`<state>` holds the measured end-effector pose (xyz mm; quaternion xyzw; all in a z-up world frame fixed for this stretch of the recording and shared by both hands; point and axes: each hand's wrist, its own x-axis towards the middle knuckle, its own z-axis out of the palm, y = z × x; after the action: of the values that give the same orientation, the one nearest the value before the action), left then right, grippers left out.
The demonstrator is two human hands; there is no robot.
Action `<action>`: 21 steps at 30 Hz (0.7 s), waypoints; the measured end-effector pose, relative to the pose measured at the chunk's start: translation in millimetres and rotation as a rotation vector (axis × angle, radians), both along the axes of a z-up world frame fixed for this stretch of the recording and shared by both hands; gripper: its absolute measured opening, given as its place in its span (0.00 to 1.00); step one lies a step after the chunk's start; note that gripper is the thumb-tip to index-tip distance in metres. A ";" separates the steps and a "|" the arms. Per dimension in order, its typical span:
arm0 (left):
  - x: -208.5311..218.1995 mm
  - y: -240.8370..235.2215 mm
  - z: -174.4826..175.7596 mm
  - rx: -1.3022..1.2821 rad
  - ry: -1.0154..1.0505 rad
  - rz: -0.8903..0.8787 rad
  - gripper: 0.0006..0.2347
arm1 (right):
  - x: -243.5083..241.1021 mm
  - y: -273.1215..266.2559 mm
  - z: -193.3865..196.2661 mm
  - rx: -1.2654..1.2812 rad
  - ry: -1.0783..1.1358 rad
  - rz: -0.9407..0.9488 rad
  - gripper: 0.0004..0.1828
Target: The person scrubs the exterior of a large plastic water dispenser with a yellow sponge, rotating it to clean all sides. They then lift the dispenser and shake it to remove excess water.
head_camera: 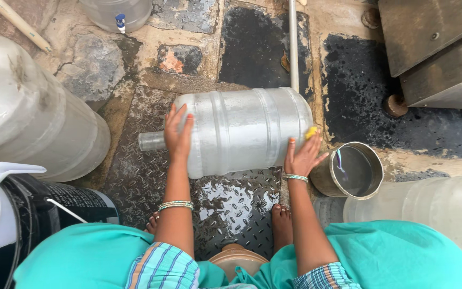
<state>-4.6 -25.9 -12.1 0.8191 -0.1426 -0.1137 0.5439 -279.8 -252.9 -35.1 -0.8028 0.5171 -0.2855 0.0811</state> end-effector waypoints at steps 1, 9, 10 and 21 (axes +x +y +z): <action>1.6 4.9 -7.2 -0.258 0.011 0.011 0.17 | -6.3 -13.0 -0.1 0.094 -0.122 -0.008 0.50; -37.5 24.6 -11.8 -0.370 -0.036 0.028 0.31 | -4.7 -42.3 32.7 0.356 -0.160 -0.105 0.47; -37.4 24.4 -4.3 -0.241 -0.072 0.003 0.33 | -3.5 -46.2 40.6 0.389 -0.098 -0.096 0.48; -22.9 5.9 20.7 0.211 -0.115 0.054 0.27 | 103.2 138.3 70.0 -0.112 0.280 0.672 0.51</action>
<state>-27.5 -20.0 8.6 0.8806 -0.1385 -0.0662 0.4484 -176.6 -114.6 34.9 -0.9623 0.2142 -0.1583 0.0545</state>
